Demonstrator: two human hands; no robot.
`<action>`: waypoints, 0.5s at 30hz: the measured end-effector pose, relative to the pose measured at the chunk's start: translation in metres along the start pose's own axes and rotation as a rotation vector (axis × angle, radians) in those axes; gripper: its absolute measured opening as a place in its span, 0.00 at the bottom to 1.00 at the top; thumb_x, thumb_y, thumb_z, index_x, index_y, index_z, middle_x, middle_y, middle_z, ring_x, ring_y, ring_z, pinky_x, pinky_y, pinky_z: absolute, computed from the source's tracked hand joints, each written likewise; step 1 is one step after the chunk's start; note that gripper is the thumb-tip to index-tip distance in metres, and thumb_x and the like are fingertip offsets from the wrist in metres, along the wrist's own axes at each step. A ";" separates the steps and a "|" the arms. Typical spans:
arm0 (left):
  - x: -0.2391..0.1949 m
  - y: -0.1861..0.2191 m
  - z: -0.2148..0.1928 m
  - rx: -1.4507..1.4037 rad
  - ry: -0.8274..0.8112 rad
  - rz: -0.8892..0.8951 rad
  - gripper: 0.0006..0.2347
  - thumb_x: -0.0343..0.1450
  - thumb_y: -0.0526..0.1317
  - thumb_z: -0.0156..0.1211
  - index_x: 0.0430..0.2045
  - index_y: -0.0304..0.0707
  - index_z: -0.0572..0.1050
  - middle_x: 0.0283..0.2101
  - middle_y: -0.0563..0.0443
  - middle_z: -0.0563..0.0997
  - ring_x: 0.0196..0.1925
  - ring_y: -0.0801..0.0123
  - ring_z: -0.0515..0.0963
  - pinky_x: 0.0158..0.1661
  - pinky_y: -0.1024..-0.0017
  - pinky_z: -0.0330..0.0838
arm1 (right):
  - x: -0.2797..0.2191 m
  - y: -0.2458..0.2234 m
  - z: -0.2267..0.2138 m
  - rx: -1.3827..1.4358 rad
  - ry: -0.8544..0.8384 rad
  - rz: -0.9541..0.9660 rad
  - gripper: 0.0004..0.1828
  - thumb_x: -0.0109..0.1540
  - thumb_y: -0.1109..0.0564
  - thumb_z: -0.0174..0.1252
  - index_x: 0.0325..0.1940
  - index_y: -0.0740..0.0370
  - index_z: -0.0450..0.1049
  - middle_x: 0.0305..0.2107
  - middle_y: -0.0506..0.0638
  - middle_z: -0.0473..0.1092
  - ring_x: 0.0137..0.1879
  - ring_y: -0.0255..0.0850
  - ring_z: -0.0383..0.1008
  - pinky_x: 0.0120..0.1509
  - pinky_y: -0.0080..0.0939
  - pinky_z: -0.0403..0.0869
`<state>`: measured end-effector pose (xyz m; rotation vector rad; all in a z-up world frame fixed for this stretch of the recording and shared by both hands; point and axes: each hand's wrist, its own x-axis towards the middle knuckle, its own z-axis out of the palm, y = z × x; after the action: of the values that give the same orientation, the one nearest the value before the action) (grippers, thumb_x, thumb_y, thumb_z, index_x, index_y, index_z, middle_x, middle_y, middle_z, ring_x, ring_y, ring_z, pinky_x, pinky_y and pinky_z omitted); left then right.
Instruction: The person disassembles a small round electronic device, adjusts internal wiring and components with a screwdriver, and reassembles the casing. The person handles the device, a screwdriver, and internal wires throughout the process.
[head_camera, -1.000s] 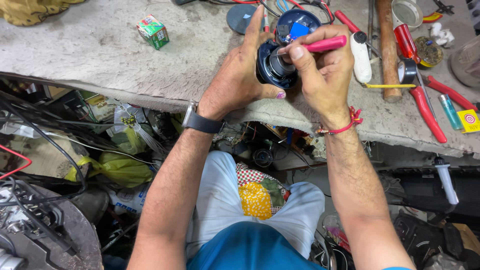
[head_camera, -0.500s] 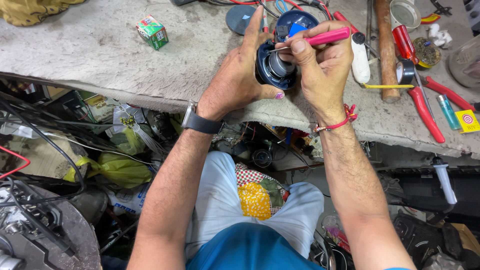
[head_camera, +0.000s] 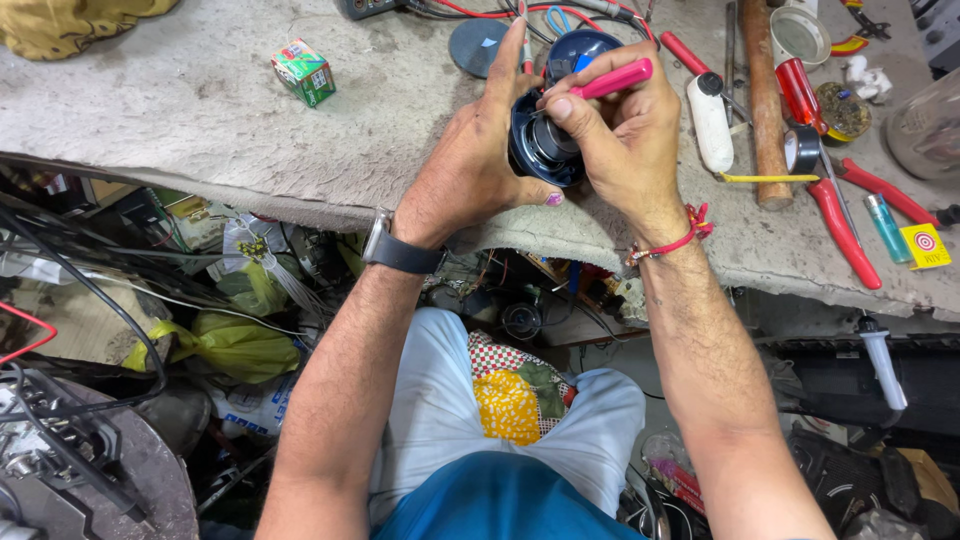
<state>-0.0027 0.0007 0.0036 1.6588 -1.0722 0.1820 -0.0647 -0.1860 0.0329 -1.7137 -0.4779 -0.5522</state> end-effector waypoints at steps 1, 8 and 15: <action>0.000 0.000 0.000 -0.008 -0.003 -0.007 0.64 0.54 0.39 0.89 0.74 0.44 0.32 0.64 0.32 0.77 0.68 0.42 0.75 0.67 0.58 0.71 | 0.002 -0.002 0.000 -0.050 -0.019 0.002 0.15 0.73 0.65 0.66 0.55 0.64 0.64 0.42 0.54 0.76 0.51 0.36 0.79 0.60 0.36 0.80; -0.001 0.002 -0.002 -0.022 0.023 0.069 0.66 0.53 0.43 0.93 0.75 0.47 0.32 0.65 0.31 0.75 0.69 0.41 0.74 0.68 0.57 0.70 | 0.013 -0.006 0.009 -0.432 -0.088 0.048 0.12 0.67 0.59 0.72 0.43 0.64 0.73 0.36 0.47 0.74 0.43 0.30 0.73 0.48 0.31 0.74; -0.002 0.001 -0.002 -0.084 0.001 -0.025 0.66 0.53 0.48 0.90 0.74 0.49 0.31 0.65 0.38 0.79 0.64 0.47 0.80 0.63 0.62 0.76 | 0.011 0.004 -0.001 -0.037 0.029 0.147 0.11 0.69 0.55 0.70 0.47 0.62 0.75 0.38 0.45 0.75 0.43 0.29 0.74 0.49 0.31 0.75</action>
<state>-0.0036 0.0039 0.0037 1.5959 -1.0445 0.1202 -0.0535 -0.1876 0.0363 -1.7573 -0.3198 -0.4818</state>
